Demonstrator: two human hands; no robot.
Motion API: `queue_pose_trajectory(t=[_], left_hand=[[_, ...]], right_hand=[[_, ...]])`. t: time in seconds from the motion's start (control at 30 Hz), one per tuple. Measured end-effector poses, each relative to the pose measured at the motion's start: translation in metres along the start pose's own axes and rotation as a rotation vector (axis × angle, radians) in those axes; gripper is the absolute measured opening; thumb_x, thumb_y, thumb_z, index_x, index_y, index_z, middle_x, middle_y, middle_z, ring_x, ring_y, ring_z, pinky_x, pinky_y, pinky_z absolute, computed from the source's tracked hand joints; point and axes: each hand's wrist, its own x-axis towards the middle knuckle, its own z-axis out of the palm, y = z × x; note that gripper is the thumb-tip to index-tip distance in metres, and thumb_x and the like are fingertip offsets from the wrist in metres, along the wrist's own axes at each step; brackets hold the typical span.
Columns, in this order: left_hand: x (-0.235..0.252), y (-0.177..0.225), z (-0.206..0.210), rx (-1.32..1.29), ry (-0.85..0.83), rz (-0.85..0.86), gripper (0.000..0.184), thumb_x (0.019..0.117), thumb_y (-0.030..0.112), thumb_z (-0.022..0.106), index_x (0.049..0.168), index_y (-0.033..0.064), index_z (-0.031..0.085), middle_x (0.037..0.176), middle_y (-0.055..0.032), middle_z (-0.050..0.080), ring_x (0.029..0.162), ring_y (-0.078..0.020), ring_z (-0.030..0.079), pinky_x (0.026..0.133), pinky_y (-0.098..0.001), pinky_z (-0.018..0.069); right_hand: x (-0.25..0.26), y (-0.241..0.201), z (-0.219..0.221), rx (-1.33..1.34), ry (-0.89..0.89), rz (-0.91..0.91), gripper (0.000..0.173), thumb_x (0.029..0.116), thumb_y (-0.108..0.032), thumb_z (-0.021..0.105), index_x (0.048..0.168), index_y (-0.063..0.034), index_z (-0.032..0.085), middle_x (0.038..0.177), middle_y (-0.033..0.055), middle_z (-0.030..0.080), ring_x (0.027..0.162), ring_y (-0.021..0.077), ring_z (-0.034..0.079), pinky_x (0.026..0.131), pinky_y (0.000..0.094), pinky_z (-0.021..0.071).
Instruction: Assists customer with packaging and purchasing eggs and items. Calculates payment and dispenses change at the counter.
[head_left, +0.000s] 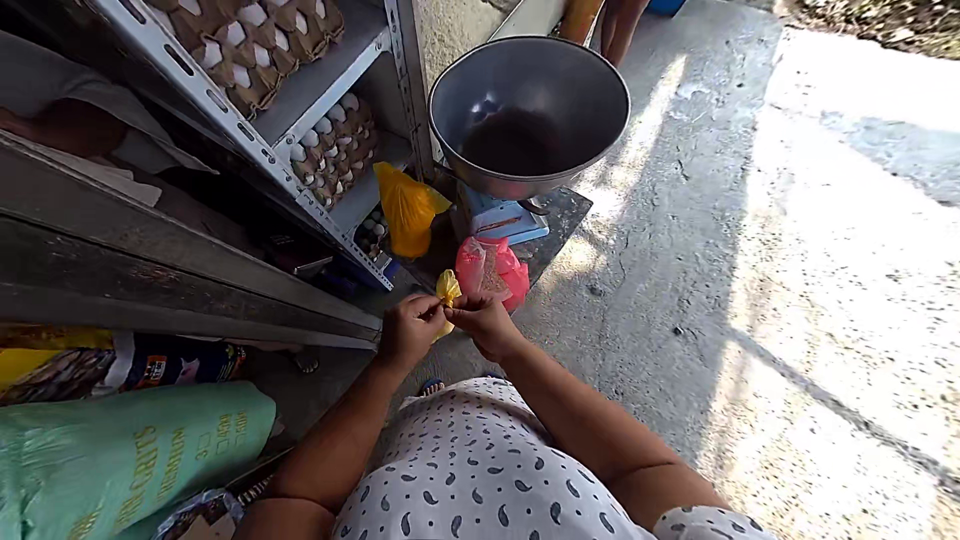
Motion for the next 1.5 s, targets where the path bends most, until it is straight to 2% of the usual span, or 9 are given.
queue_pose_trajectory(t=[0.13,0.27,0.57,0.7,0.83,1.03,1.17,1.3,1.5], left_hand=[[0.012,0.014,0.013,0.252,0.097,0.219,0.01,0.0839,0.009,0.073,0.09,0.0019,0.077,0.095,-0.0123,0.077,0.088,-0.0229,0.076,0.078,-0.0401,0.0629],[0.024,0.025,0.013,0.412,0.196,0.445,0.011,0.0874,0.01,0.069,0.089,0.0012,0.075,0.093,-0.0125,0.076,0.089,-0.0239,0.075,0.08,-0.0347,0.0621],[0.026,0.038,0.04,0.399,0.348,0.536,0.017,0.0951,0.011,0.061,0.089,-0.0019,0.07,0.092,-0.0164,0.074,0.082,-0.0203,0.074,0.072,-0.0288,0.061],[0.035,0.06,0.046,0.18,0.268,0.334,0.019,0.0985,0.015,0.059,0.1,-0.0038,0.064,0.082,-0.0102,0.066,0.068,-0.0107,0.062,0.064,-0.0229,0.0551],[0.055,0.084,0.045,0.027,0.112,0.165,0.013,0.0991,0.009,0.055,0.106,-0.0021,0.058,0.074,-0.0052,0.058,0.059,-0.0067,0.054,0.057,-0.0209,0.0503],[0.086,0.097,0.069,-0.057,-0.001,-0.253,0.014,0.106,0.012,0.052,0.112,-0.0003,0.057,0.082,-0.0121,0.065,0.064,-0.0191,0.067,0.063,-0.039,0.0612],[0.113,0.078,0.104,-0.303,0.023,-0.549,0.019,0.1056,0.011,0.049,0.117,-0.0022,0.057,0.1,-0.0175,0.068,0.087,-0.0246,0.071,0.079,-0.044,0.0607],[0.126,0.078,0.13,-0.591,0.127,-0.775,0.024,0.1087,0.012,0.044,0.127,-0.0017,0.052,0.113,-0.0194,0.065,0.091,-0.0243,0.07,0.077,-0.0395,0.0604],[0.134,0.059,0.156,-0.82,0.343,-0.957,0.034,0.1111,0.015,0.041,0.139,-0.0036,0.045,0.129,-0.0223,0.054,0.104,-0.0267,0.064,0.086,-0.0374,0.0585]], right_hand=[[0.013,0.008,-0.024,-0.488,-0.061,-0.311,0.02,0.087,-0.005,0.076,0.103,0.0046,0.07,0.118,0.0158,0.065,0.111,0.0227,0.062,0.096,0.0407,0.0532],[0.013,0.014,-0.03,-0.681,0.001,-0.595,0.011,0.0918,-0.008,0.069,0.088,-0.0012,0.077,0.104,0.0153,0.071,0.107,0.0309,0.062,0.096,0.0513,0.0476],[0.02,0.021,-0.079,-0.614,-0.067,-0.679,0.013,0.0903,-0.017,0.074,0.087,-0.0063,0.08,0.122,0.0187,0.067,0.127,0.0376,0.053,0.108,0.0586,0.0409],[0.04,0.035,-0.109,-0.404,0.155,-0.55,0.035,0.0977,-0.026,0.057,0.12,-0.0034,0.071,0.155,0.0234,0.04,0.145,0.0369,0.035,0.116,0.0555,0.0343],[0.062,0.022,-0.123,-0.886,0.388,-0.336,0.084,0.0781,-0.027,0.085,0.148,-0.0011,0.046,0.155,0.0308,0.036,0.141,0.0498,0.038,0.112,0.065,0.0344],[0.095,0.013,-0.142,-1.036,0.487,-0.306,0.05,0.09,-0.015,0.074,0.133,0.0034,0.058,0.129,0.0277,0.062,0.125,0.0471,0.056,0.106,0.0626,0.0426],[0.099,0.0,-0.159,-0.765,0.499,-0.126,0.037,0.1006,-0.018,0.06,0.131,0.0027,0.059,0.122,0.0278,0.067,0.119,0.0438,0.063,0.102,0.0622,0.0477],[0.104,0.014,-0.179,-0.321,0.474,-0.017,0.036,0.1058,-0.028,0.055,0.128,0.0003,0.062,0.115,0.0247,0.067,0.108,0.0374,0.064,0.094,0.0602,0.0494],[0.095,0.004,-0.179,-0.472,0.358,-0.057,0.033,0.1031,-0.023,0.063,0.128,-0.0022,0.066,0.128,0.0222,0.065,0.119,0.0353,0.062,0.103,0.0572,0.047]])
